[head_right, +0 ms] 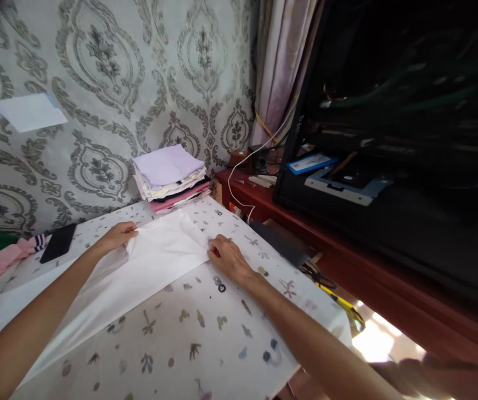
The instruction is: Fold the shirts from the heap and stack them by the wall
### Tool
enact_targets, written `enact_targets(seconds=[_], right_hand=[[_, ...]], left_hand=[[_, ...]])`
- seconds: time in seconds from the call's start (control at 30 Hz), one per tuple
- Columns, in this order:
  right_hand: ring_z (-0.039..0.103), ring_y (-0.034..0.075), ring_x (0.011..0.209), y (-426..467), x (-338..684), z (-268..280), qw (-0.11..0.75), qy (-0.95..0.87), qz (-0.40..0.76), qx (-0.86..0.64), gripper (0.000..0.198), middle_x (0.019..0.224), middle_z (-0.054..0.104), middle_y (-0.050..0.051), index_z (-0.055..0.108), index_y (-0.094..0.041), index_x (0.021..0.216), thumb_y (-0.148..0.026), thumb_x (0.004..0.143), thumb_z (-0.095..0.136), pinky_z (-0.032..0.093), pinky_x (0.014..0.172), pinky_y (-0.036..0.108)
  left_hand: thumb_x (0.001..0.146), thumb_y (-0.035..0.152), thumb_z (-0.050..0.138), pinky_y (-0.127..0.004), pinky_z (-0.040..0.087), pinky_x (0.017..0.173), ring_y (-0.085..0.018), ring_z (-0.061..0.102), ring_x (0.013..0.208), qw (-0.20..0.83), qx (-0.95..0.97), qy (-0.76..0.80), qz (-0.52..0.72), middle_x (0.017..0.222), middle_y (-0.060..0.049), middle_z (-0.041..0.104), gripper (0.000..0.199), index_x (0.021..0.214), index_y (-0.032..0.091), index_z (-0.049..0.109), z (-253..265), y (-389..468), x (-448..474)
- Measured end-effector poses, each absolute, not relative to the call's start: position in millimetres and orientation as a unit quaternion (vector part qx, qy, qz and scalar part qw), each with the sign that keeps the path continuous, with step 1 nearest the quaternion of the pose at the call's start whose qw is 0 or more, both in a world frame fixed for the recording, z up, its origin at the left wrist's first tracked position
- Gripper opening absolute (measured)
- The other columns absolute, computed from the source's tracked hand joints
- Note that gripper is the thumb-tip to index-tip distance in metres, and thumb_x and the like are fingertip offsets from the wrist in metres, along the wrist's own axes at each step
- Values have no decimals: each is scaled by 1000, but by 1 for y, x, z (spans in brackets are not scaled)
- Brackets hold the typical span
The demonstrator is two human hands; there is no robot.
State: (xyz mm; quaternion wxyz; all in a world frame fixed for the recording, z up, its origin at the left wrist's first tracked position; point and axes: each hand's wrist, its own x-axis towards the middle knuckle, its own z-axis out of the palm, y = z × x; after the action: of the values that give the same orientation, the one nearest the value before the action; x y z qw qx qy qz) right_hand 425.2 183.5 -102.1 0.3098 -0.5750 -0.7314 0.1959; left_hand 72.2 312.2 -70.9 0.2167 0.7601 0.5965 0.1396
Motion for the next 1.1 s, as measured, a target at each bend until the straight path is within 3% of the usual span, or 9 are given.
enact_targets(seconds=[0.17, 0.33, 0.53, 0.67, 0.8, 0.97, 1.1], right_hand=[[54, 16, 71, 186, 426, -104, 313, -728, 184, -581, 23, 79, 57, 2, 49, -21, 69, -24, 91, 51, 42, 72, 29], [58, 17, 79, 188, 432, -99, 340, -731, 231, -545, 35, 79, 57, 3, 56, -20, 71, -24, 100, 36, 44, 83, 31], [55, 14, 72, 184, 434, -94, 311, -737, 272, -535, 5, 90, 57, 3, 63, -18, 80, -23, 83, 63, 45, 73, 28], [54, 14, 70, 183, 429, -96, 311, -729, 218, -569, 18, 82, 56, 2, 55, -19, 68, -14, 84, 51, 43, 71, 28], [54, 14, 67, 183, 427, -101, 308, -721, 186, -592, 17, 82, 57, 2, 53, -20, 66, -14, 81, 51, 42, 69, 29], [58, 16, 69, 178, 420, -96, 327, -727, 131, -589, 11, 92, 61, 5, 62, -21, 81, -22, 86, 52, 45, 68, 31], [63, 23, 92, 194, 382, -76, 278, -822, 124, -481, 21, 105, 66, 10, 66, -20, 98, -23, 94, 45, 49, 81, 35]], left_hand=[[68, 34, 54, -27, 35, 60, -19, 53, 66, 154, 762, 619, 115, 64, 1, 57, 11, 66, 23, 53, -77, 316, 74], [70, 32, 53, -29, 35, 64, -20, 55, 70, 131, 765, 625, 83, 67, 0, 59, 9, 67, 24, 54, -78, 317, 71], [73, 30, 52, -29, 37, 64, -22, 58, 72, 114, 758, 637, 76, 71, -2, 64, 8, 70, 24, 56, -78, 315, 68], [74, 28, 52, -28, 39, 65, -22, 60, 77, 95, 747, 651, 94, 76, -3, 67, 7, 70, 24, 57, -81, 314, 69], [76, 30, 53, -28, 41, 67, -21, 61, 78, 100, 742, 653, 115, 78, -3, 69, 8, 73, 24, 58, -82, 310, 71], [82, 33, 48, -29, 45, 70, -20, 63, 73, 139, 725, 657, 153, 77, -2, 69, 17, 88, 23, 60, -71, 290, 53], [82, 36, 47, -30, 47, 69, -20, 65, 72, 181, 696, 672, 176, 78, -2, 68, 21, 91, 23, 60, -62, 251, 14]])
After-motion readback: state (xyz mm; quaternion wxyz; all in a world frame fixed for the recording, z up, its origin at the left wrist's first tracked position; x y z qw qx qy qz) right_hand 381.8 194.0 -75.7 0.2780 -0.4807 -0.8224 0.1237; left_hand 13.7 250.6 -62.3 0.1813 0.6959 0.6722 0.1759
